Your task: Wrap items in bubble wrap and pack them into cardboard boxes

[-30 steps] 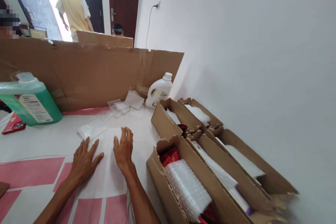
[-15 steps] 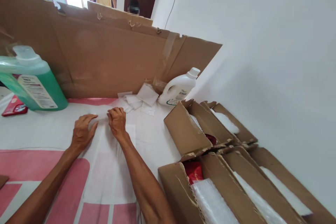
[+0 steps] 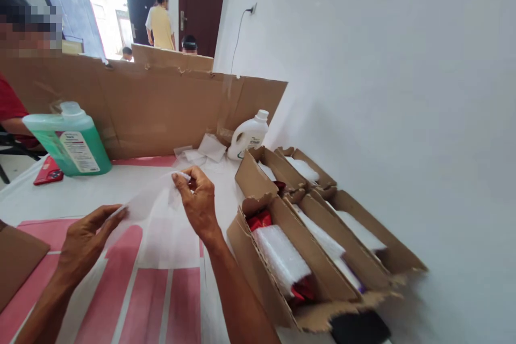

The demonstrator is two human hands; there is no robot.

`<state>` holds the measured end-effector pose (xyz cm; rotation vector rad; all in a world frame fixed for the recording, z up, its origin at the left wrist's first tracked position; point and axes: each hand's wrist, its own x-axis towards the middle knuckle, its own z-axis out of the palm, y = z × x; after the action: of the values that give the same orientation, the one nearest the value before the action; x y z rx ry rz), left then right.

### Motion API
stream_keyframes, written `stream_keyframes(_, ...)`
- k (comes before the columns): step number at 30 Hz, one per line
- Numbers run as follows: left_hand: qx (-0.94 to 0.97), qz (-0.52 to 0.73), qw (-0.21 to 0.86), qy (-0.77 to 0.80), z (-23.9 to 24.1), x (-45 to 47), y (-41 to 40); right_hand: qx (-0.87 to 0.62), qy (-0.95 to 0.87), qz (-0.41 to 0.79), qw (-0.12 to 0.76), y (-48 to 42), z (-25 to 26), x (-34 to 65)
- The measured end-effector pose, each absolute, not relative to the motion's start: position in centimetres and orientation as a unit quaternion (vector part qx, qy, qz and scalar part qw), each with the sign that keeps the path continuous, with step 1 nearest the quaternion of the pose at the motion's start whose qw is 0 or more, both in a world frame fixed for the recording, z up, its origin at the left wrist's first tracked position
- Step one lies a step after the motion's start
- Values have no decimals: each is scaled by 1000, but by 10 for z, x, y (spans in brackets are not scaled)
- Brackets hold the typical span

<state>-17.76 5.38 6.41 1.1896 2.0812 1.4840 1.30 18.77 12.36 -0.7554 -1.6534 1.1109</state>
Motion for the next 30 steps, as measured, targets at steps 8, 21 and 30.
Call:
stream_keyframes(8,458,330,292,773,85,-200,-55,-306,-571,629,430,136,107,91)
stream_keyframes(21,483,314,182,797,35,-146,-129,-504,-512,603,346,24,-20,197)
stream_keyframes(30,307,65,-205,927,112,-230,-143,-513,-592,529,327,19,-58,206)
